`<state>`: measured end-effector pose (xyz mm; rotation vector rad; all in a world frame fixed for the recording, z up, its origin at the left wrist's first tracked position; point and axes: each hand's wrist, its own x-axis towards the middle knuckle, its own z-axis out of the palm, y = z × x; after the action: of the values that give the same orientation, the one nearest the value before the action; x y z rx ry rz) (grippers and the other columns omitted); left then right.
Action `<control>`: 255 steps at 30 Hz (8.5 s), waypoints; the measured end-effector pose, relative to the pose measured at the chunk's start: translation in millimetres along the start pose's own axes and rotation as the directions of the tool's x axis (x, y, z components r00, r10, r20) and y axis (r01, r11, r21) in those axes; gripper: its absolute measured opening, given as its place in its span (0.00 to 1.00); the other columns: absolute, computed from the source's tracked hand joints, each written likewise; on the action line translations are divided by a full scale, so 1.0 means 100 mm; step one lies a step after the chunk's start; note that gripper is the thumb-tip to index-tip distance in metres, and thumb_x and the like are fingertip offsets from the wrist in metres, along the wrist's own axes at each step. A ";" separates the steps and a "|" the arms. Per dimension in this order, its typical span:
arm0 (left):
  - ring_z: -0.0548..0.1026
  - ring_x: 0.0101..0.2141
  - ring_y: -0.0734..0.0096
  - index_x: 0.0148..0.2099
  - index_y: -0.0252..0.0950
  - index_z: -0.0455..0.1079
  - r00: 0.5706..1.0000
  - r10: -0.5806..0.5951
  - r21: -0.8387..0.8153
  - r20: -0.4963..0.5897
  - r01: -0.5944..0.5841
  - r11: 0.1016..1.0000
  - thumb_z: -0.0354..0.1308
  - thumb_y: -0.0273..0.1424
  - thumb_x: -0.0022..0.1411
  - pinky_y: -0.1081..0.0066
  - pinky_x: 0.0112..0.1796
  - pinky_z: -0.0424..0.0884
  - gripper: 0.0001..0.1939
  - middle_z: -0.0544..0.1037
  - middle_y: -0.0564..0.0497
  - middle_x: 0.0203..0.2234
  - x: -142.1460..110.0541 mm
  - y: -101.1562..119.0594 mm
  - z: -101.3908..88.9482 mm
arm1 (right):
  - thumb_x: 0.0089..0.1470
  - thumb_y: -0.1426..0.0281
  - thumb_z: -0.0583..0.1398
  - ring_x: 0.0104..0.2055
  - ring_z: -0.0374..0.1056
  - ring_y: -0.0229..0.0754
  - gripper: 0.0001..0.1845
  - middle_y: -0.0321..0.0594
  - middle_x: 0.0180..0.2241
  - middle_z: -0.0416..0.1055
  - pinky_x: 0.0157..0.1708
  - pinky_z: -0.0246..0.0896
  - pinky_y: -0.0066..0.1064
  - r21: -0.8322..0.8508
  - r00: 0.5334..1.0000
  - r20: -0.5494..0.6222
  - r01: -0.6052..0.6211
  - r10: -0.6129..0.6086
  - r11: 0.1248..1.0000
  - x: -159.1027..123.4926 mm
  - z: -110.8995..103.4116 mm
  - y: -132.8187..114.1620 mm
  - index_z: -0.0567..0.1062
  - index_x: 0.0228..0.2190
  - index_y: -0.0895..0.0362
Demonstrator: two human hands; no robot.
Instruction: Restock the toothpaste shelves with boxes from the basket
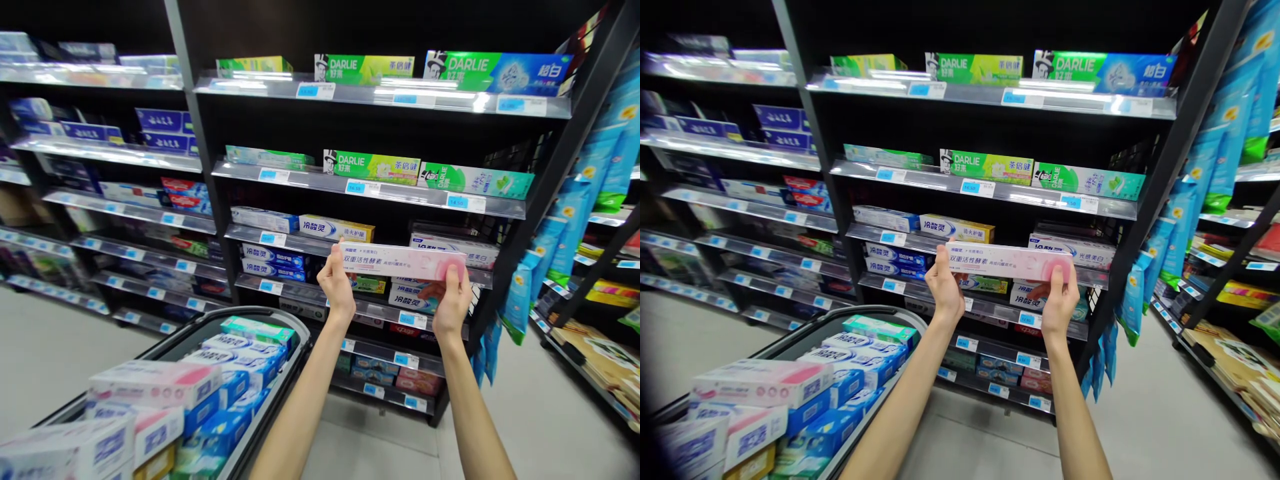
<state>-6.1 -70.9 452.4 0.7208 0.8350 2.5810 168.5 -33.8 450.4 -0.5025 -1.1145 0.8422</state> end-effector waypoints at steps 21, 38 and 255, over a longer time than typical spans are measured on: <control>0.75 0.30 0.74 0.53 0.30 0.80 0.978 -0.163 -0.159 -0.132 0.141 0.977 0.65 0.58 0.56 0.78 0.23 0.61 0.37 0.82 0.42 0.42 0.14 0.01 -0.07 | 0.49 0.55 0.74 0.49 0.75 0.48 0.55 0.49 0.68 0.63 0.46 0.77 0.44 -0.047 0.905 0.398 0.181 -0.148 0.982 -0.02 -0.09 -0.08 0.56 0.71 0.41; 0.74 0.29 0.72 0.44 0.35 0.74 0.993 -0.112 -0.273 -0.044 0.096 0.957 0.62 0.54 0.57 0.75 0.28 0.65 0.27 0.77 0.52 0.31 0.13 0.02 -0.04 | 0.46 0.61 0.76 0.59 0.69 0.53 0.41 0.47 0.59 0.70 0.60 0.65 0.47 -0.229 0.824 0.375 0.526 -0.424 0.819 0.06 -0.15 -0.02 0.69 0.58 0.50; 0.76 0.37 0.65 0.56 0.43 0.71 0.781 0.146 -0.116 0.607 -0.095 0.989 0.79 0.37 0.47 0.71 0.35 0.75 0.35 0.75 0.51 0.40 -0.07 -0.36 0.15 | 0.47 0.52 0.74 0.47 0.72 0.54 0.29 0.42 0.46 0.78 0.48 0.68 0.46 -0.754 0.852 0.514 0.505 -0.102 0.419 0.45 -0.93 -0.70 0.77 0.47 0.51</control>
<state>13.1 -39.5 438.4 1.5203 0.4751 2.2168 286.3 -35.1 492.1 -0.9602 -1.9686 -0.0837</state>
